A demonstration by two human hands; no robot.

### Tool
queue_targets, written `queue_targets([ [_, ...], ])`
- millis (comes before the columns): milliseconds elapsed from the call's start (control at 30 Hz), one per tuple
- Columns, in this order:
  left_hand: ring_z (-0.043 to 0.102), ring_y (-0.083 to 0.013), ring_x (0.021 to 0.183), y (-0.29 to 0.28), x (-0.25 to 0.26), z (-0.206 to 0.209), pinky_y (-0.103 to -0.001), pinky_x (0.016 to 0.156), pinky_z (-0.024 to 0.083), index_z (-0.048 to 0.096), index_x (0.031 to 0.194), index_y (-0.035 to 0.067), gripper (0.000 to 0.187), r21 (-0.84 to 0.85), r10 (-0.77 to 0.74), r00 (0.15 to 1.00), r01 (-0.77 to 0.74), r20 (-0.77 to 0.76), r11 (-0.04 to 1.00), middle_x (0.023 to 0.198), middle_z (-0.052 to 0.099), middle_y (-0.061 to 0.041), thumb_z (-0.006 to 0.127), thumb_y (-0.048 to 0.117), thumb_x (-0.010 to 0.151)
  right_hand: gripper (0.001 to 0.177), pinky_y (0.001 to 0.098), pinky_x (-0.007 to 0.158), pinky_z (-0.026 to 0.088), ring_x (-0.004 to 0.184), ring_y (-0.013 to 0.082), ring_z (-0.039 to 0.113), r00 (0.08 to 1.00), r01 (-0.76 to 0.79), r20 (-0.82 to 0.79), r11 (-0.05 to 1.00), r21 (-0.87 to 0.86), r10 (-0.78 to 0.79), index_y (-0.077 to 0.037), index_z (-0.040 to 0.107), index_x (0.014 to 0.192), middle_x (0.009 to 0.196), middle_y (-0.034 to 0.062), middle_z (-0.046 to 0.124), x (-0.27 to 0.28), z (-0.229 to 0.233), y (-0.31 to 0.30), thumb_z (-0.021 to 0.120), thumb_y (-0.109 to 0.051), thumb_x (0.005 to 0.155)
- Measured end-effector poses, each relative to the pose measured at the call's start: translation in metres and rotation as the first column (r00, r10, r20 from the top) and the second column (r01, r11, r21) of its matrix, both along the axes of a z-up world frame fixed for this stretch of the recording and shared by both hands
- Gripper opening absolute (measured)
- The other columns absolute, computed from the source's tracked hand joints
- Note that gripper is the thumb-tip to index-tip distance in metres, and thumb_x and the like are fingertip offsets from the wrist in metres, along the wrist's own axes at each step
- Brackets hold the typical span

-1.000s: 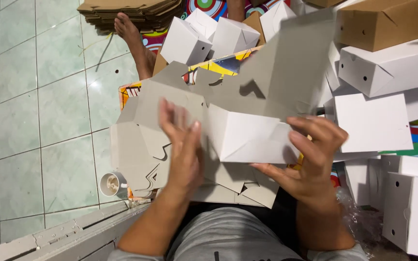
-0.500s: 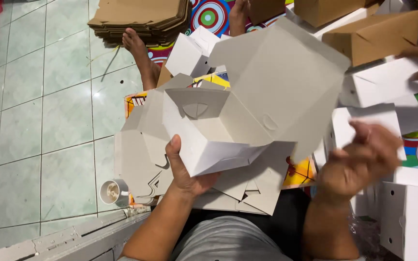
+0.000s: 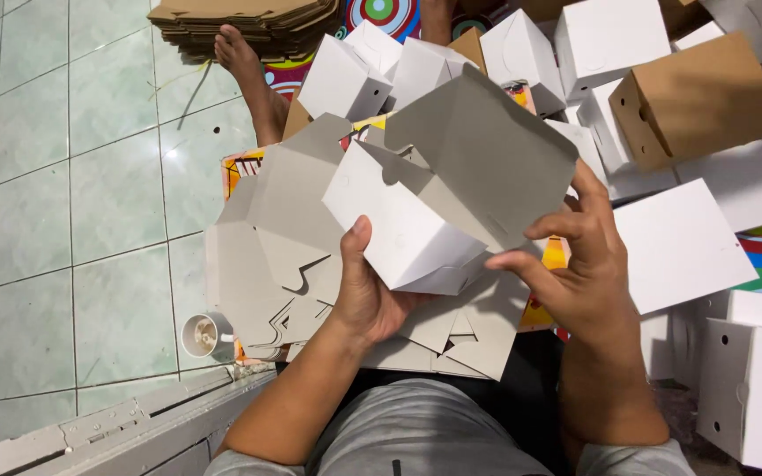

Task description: Folding flat cardboard templates into small white boxes

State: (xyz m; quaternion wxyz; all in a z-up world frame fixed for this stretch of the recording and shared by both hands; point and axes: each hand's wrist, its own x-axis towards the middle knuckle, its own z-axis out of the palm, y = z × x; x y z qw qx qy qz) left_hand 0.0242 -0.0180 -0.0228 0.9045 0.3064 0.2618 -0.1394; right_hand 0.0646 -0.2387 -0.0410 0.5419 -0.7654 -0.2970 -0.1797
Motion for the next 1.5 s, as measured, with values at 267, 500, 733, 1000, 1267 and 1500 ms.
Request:
queue_targets([
  [267, 0.066, -0.0372, 0.108, -0.006, -0.002, 0.0, -0.056, 0.083, 0.057, 0.052, 0.142, 0.015, 0.083, 0.029, 0.019, 0.997, -0.021, 0.074, 0.999, 0.125, 0.066, -0.016, 0.061, 0.064, 0.076, 0.044, 0.0513, 0.113, 0.052, 0.147, 0.0481, 0.045, 0.985, 0.146, 0.102, 0.989, -0.038, -0.142, -0.005, 0.053, 0.109, 0.153, 0.036, 0.034, -0.014, 0.003, 0.02, 0.088, -0.02, 0.086],
  [500, 0.064, -0.0318, 0.109, -0.014, 0.0, 0.008, -0.052, 0.083, 0.056, 0.054, 0.14, 0.022, 0.078, 0.063, 0.061, 0.998, -0.062, 0.012, 0.996, 0.126, 0.066, -0.009, 0.055, 0.066, 0.076, 0.054, 0.0457, 0.103, 0.048, 0.131, 0.0432, 0.052, 0.92, 0.385, 0.098, 0.922, -0.052, -0.379, -0.005, 0.055, 0.108, 0.147, 0.0368, 0.038, -0.027, -0.017, 0.023, 0.099, -0.019, 0.081],
  [733, 0.065, -0.0318, 0.1, -0.011, 0.001, 0.003, -0.049, 0.076, 0.054, 0.058, 0.133, 0.024, 0.08, 0.092, -0.009, 0.996, 0.017, -0.092, 0.996, 0.117, 0.067, -0.008, 0.049, 0.075, 0.072, 0.043, 0.0529, 0.109, 0.055, 0.141, 0.0532, 0.049, 0.976, 0.138, 0.185, 0.982, -0.126, -0.114, -0.004, 0.055, 0.102, 0.147, 0.0387, 0.041, -0.025, 0.017, 0.021, 0.091, -0.018, 0.085],
  [1000, 0.064, -0.0372, 0.109, -0.016, -0.002, 0.008, -0.057, 0.086, 0.056, 0.053, 0.145, 0.013, 0.085, -0.131, -0.005, 0.996, 0.018, 0.092, 0.991, 0.131, 0.064, -0.02, 0.055, 0.07, 0.081, 0.046, 0.0455, 0.094, 0.053, 0.129, 0.0414, 0.068, 0.982, 0.05, 0.191, 0.975, -0.218, -0.007, -0.005, 0.043, 0.133, 0.144, 0.0316, 0.06, -0.029, 0.013, 0.022, 0.075, -0.003, 0.099],
  [1267, 0.063, -0.0364, 0.11, -0.025, -0.001, 0.029, -0.061, 0.09, 0.052, 0.053, 0.144, 0.014, 0.095, -0.072, 0.048, 0.999, -0.048, -0.003, 0.996, 0.127, 0.065, -0.016, 0.043, 0.082, 0.079, 0.054, 0.0469, 0.102, 0.05, 0.109, 0.0365, 0.062, 0.988, 0.144, 0.028, 0.976, 0.165, -0.15, 0.006, 0.06, 0.128, 0.115, 0.0198, 0.064, -0.033, -0.017, 0.029, 0.084, -0.013, 0.084],
  [1500, 0.065, -0.0349, 0.105, -0.028, -0.003, 0.001, -0.06, 0.096, 0.051, 0.057, 0.142, 0.012, 0.094, -0.138, 0.181, 0.983, -0.177, 0.017, 0.974, 0.123, 0.067, -0.015, 0.051, 0.08, 0.078, 0.046, 0.0512, 0.095, 0.047, 0.102, 0.0385, 0.052, 0.983, 0.079, 0.125, 0.922, 0.379, -0.135, 0.009, 0.064, 0.112, 0.107, 0.0197, 0.052, -0.031, -0.033, 0.038, 0.086, -0.016, 0.081],
])
